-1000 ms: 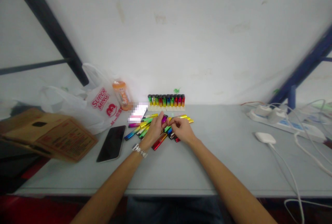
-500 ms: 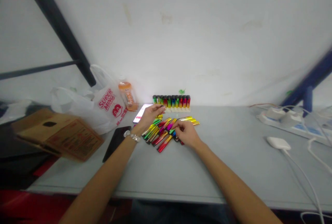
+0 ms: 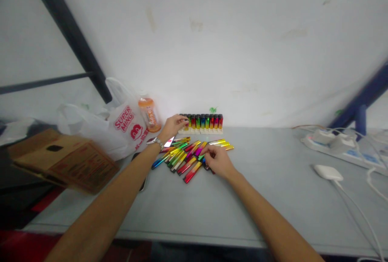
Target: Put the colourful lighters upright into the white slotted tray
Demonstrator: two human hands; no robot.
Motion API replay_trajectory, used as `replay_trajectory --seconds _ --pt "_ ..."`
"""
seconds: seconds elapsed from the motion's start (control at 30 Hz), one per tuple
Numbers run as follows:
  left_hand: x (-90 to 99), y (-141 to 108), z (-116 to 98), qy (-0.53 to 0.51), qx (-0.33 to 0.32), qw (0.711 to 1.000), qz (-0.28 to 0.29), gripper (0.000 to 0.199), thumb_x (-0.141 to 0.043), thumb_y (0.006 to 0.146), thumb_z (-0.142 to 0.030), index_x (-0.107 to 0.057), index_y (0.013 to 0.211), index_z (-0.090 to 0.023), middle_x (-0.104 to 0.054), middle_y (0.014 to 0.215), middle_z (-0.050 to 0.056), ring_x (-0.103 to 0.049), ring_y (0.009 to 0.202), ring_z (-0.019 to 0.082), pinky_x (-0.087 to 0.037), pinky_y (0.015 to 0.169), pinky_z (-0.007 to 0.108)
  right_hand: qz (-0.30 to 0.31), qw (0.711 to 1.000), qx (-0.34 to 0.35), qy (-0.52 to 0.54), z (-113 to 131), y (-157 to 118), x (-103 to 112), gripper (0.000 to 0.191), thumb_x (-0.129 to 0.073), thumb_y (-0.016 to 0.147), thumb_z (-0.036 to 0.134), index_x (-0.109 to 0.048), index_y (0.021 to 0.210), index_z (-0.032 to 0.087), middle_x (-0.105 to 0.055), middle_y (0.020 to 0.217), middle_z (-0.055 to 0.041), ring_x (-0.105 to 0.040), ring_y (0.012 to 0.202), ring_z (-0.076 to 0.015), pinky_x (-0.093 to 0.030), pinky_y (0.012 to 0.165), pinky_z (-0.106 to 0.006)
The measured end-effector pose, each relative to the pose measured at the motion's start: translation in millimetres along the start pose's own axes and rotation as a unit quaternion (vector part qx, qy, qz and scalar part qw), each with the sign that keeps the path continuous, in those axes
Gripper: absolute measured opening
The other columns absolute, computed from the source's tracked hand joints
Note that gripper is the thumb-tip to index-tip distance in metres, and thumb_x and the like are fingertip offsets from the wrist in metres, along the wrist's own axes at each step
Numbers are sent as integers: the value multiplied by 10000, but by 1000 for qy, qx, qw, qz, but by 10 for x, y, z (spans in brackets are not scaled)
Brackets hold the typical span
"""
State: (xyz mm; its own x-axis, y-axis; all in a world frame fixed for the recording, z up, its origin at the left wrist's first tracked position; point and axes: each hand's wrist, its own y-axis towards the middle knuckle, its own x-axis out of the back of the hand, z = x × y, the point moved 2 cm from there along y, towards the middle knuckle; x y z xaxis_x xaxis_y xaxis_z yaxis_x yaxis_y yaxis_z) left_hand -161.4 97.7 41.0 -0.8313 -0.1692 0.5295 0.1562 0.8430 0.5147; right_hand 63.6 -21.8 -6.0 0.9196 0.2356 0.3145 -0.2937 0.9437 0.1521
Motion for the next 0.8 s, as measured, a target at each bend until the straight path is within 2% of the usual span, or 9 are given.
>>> replay_trajectory --seconds 0.1,0.17,0.27,0.33,0.57,0.67,0.73,0.8 --pt "-6 70 -23 -16 10 1000 -5 220 -728 798 -371 -760 908 -184 -667 819 45 -614 723 157 -509 739 301 0 1000 -2 1 -11 0 -1 184 -480 735 231 -628 836 185 -576 488 48 -504 351 -106 -379 313 -183" --pt "-18 100 -39 -22 25 999 -12 269 -701 842 -382 -727 1014 -177 -685 968 70 -643 832 175 -537 803 331 -3 1000 0 0 -10 -1 1 181 -482 735 231 -629 830 183 -575 481 49 -506 347 -102 -379 319 -179" --pt "-35 113 -66 -20 37 999 -19 339 -600 938 -369 -615 1215 -176 -623 1231 102 -631 1041 209 -553 901 414 -2 1000 -1 -1 8 -4 4 187 -483 731 234 -632 828 178 -578 478 47 -503 344 -101 -376 325 -179" --pt "-46 110 -78 -17 37 999 -21 355 -575 955 -363 -581 1256 -176 -596 1281 108 -619 1088 219 -552 917 438 0 1000 -5 2 26 -5 6 195 -481 725 239 -634 829 175 -577 477 46 -497 342 -101 -372 324 -181" --pt "-128 116 -8 9 26 999 -18 370 -584 949 -370 -577 1262 -173 -597 1279 108 -621 1085 221 -556 907 436 4 1000 -6 7 36 8 -5 199 -477 713 250 -633 809 172 -567 484 50 -495 357 -98 -371 342 -183" --pt "-171 115 52 31 14 999 -21 270 -589 943 -314 -645 1161 -165 -637 1177 101 -624 1024 202 -524 956 429 1 1000 -6 -4 -5 20 5 227 -474 733 246 -650 853 167 -579 516 40 -529 389 -115 -383 362 -198" --pt "-194 103 75 69 -12 997 -29 205 -578 935 -257 -690 1080 -163 -659 1057 88 -619 938 187 -493 981 410 -16 999 13 -43 -8 36 41 233 -473 756 230 -668 864 164 -592 547 28 -548 433 -122 -404 412 -211" --pt "-217 84 80 116 -43 992 -32 217 -545 938 -235 -700 1074 -168 -659 1002 82 -606 890 187 -483 969 390 -41 990 40 -130 28 66 100 233 -479 782 211 -694 865 170 -609 584 12 -562 503 -131 -427 493 -230"
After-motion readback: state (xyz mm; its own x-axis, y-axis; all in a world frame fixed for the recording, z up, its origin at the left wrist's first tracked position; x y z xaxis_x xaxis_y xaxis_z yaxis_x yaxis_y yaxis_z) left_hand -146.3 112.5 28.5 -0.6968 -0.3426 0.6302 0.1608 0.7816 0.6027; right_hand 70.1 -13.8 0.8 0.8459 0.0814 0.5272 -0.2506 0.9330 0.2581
